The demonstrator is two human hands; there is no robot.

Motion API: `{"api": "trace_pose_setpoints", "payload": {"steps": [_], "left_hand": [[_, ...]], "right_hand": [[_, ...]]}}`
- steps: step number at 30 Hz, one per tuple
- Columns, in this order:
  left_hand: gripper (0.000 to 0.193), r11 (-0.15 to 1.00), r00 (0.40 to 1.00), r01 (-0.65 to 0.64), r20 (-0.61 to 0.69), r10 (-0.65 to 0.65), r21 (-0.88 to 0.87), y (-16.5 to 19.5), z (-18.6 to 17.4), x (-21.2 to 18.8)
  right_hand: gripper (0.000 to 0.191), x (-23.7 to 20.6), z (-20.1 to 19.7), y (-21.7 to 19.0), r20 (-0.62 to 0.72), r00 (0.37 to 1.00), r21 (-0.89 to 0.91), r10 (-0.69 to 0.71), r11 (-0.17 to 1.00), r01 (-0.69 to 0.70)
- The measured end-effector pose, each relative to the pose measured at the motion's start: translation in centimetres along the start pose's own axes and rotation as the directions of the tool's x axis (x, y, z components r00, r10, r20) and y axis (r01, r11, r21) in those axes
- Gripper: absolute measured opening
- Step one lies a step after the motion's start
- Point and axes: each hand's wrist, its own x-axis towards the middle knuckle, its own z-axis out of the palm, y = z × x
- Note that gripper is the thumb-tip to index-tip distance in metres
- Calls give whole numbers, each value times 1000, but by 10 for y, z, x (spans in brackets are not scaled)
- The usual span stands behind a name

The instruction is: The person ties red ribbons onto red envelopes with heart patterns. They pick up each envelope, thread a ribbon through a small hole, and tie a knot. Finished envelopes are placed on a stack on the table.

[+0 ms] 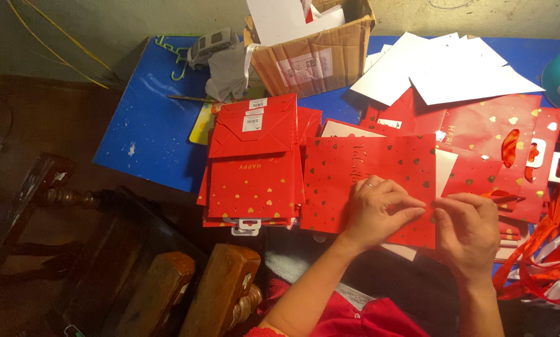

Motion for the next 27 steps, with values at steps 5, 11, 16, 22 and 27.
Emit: {"api": "trace_pose_setpoints", "payload": {"steps": [5,11,16,22,27], "left_hand": [[12,1000,1000,1,9,-1,-6,1,0,1],[14,999,1000,-5,17,6,-33,1,1,0],[14,999,999,-35,13,35,-31,2,1,-1],[13,999,999,-49,-18,48,-15,4,0,-3],[14,998,998,-63,2,63,-22,4,-3,-6]], "right_hand": [[6,1,-1,7,-9,1000,-12,-14,1000,14],[15,0,-2,4,37,998,-68,-47,996,50],[15,2,-6,-6,57,998,-87,-16,996,21],[16,-1,-8,-10,29,1000,-123,-13,992,16],[20,-6,-8,-7,8,1000,-109,-28,994,28]]}}
